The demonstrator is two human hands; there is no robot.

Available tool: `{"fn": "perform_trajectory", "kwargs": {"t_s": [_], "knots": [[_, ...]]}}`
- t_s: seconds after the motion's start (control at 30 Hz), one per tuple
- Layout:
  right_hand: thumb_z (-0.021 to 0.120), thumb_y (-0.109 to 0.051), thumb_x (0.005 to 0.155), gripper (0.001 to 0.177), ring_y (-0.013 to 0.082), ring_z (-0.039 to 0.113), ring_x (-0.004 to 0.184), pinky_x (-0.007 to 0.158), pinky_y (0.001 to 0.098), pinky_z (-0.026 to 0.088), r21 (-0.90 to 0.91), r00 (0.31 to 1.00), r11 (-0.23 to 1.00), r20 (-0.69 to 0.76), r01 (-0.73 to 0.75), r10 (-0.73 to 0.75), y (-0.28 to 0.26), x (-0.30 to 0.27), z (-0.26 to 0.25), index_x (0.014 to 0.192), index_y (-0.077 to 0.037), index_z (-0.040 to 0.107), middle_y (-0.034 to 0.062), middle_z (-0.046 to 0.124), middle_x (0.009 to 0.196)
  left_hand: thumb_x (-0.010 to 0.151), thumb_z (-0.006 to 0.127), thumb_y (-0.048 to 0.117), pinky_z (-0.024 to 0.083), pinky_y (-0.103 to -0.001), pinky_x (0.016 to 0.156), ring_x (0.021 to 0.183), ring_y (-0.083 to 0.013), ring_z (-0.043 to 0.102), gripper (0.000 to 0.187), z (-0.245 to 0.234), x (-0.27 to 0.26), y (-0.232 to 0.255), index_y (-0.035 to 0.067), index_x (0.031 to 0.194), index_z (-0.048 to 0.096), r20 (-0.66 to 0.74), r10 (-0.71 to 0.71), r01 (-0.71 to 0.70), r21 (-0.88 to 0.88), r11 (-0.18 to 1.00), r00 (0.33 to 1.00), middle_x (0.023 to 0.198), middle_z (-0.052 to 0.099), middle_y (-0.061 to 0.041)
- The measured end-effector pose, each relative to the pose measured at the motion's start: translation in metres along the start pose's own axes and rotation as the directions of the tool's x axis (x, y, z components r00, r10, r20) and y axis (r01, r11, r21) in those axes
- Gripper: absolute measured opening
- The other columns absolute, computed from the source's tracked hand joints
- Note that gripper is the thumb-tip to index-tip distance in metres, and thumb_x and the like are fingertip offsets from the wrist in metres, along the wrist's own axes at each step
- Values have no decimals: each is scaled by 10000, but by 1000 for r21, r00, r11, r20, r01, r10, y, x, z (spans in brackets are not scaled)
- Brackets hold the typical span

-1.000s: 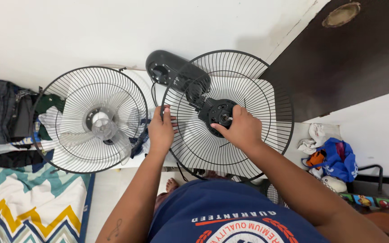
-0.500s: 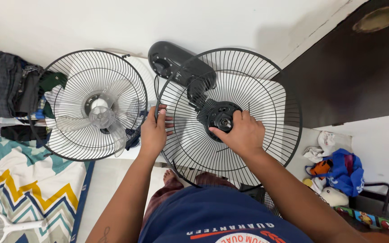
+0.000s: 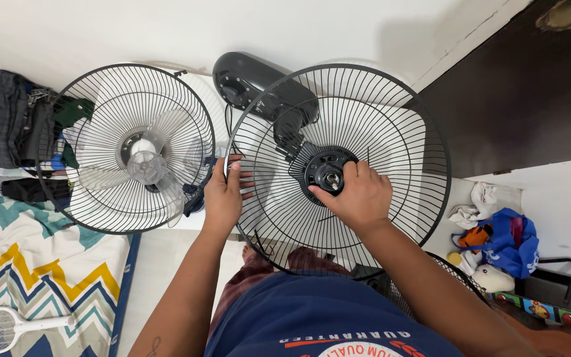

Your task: The person removes the front grille of a black electric fan, then detaches the fan blades from the motor hub. They continue to unscrew and remove the central hub cap and internal components from the fan assembly.

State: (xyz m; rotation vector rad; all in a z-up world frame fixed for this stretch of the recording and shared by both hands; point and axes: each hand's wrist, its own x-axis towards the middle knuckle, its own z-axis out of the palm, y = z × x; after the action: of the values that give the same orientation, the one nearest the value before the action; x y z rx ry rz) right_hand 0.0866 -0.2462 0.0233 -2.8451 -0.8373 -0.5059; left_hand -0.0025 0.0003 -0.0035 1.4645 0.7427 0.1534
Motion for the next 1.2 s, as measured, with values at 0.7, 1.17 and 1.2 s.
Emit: {"fn": "perform_trajectory", "kwargs": {"t_s": [0.7,1.17,1.2], "knots": [[681,-790,747,735,244,627,574,807,462,354,-132,989,987,99,-93,106,3,7,-2,758,-55,702,106,683,666,798,541,-104,563,-493,922,1302,-358,578,979,0,-56,1,410,1568,222,522,-247,509,-447,735,816,1517,477,-169],[773,-646,724,606,228,459,419,823,404,363,95,969,965,-10,246,-246,47,29,22,575,-82,609,65,574,487,626,450,-216,567,-507,923,1317,-385,552,1193,5,-49,4,443,1582,179,583,-224,522,-411,748,781,1547,424,-196],[776,-639,711,602,226,443,408,835,404,364,104,965,960,-2,261,-262,49,32,21,555,-84,604,62,565,472,625,447,-217,571,-499,926,1321,-385,550,1195,5,-49,6,443,1584,176,583,-228,521,-403,752,780,1550,422,-195]]}}
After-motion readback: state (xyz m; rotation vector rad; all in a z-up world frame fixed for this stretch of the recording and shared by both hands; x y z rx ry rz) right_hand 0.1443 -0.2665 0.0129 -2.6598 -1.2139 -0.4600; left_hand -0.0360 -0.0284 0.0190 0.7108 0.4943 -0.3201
